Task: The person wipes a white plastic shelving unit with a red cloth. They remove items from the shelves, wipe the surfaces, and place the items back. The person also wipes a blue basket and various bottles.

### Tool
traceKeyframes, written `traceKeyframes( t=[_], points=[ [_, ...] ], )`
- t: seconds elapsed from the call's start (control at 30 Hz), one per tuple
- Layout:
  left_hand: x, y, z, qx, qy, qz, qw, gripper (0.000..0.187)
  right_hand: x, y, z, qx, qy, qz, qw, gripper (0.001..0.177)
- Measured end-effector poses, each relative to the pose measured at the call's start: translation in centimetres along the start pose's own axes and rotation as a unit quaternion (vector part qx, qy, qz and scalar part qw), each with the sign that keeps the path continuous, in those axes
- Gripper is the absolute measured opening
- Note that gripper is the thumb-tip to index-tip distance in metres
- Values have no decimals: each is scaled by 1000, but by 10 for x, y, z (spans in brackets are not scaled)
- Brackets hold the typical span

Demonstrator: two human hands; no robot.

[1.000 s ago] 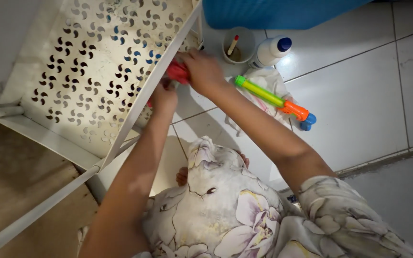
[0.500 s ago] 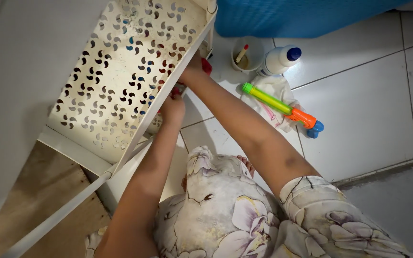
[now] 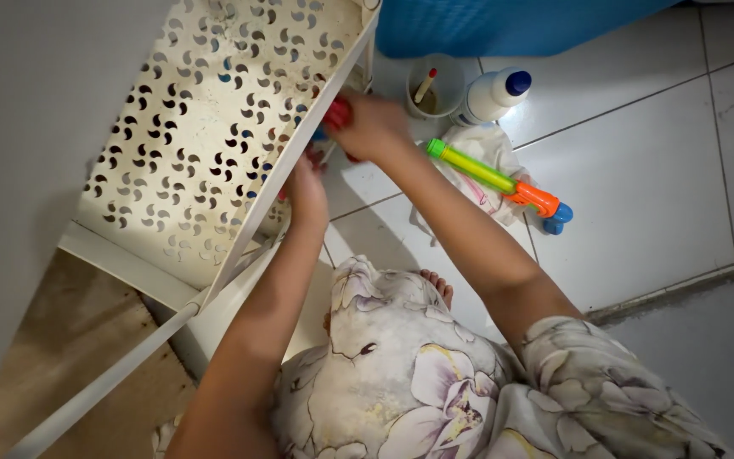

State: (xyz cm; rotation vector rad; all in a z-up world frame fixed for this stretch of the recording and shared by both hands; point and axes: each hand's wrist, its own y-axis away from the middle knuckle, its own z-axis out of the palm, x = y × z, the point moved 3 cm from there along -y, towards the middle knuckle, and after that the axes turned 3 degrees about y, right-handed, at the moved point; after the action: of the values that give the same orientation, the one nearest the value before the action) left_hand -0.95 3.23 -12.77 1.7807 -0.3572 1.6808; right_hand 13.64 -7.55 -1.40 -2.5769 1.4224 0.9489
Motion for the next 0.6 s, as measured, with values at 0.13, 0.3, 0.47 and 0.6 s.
traceKeyframes(
  t=[0.13,0.3,0.47,0.6],
  points=[
    [26,48,38,-116,108,-166,973,54,44,88,-34,16,-58,55,997,57],
    [6,92,86,-368,-178,-175,896,70,128,165,-46,26,-46,70,996,53],
    [-42,108,111,-483,-232,-142,833,83,210,190,-22,-18,-111,230,967,57],
    [-53,95,117,-435,-301,-96,843,63,226,201,-29,28,10,210,977,53]
  ],
)
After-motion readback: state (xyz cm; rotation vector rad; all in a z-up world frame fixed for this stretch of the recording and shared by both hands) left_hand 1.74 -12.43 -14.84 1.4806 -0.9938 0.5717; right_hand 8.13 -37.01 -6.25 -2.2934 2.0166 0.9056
